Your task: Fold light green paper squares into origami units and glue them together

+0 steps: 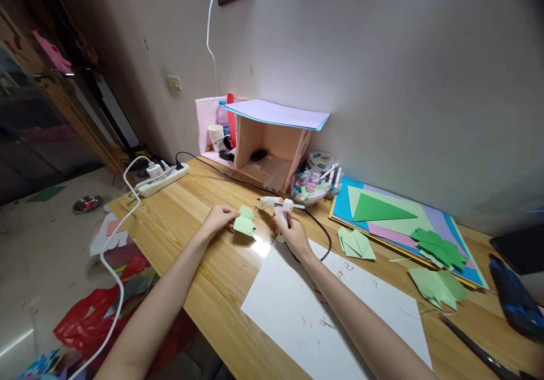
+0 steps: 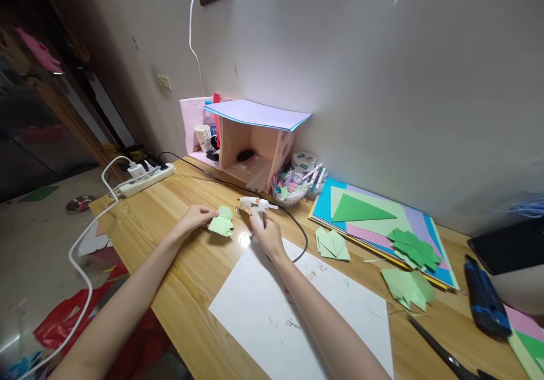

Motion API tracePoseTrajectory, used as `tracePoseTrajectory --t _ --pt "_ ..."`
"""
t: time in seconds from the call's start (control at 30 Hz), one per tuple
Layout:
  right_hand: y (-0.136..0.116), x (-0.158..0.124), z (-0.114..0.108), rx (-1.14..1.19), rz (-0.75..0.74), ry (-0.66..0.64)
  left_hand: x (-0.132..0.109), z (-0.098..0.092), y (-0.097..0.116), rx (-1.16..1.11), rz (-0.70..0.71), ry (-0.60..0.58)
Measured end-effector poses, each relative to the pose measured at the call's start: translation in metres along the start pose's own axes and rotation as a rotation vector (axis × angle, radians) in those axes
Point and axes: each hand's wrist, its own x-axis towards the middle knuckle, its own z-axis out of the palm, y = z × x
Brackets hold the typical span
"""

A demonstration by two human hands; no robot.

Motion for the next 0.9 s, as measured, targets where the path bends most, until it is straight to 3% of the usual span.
tracePoseTrajectory --t 0.13,0.3,0.47,0.9 --pt "0.0 -0.009 -0.001 0.266 0.064 -0.096 -0.002 0.005 -0.002 0.008 -0.008 -0.041" --pt "-0.003 -0.012 0.001 0.285 0.097 -0.263 -0.002 0.01 -0.002 0.02 -0.003 -0.047" --pt "-0.003 -0.014 0.001 0.169 0.048 -0.274 -0.006 0.01 0.003 0.028 0.013 -0.072" --pt "-0.009 -0.012 -0.002 0.356 0.134 -0.313 -0.009 0.007 0.006 0.076 0.024 -0.079"
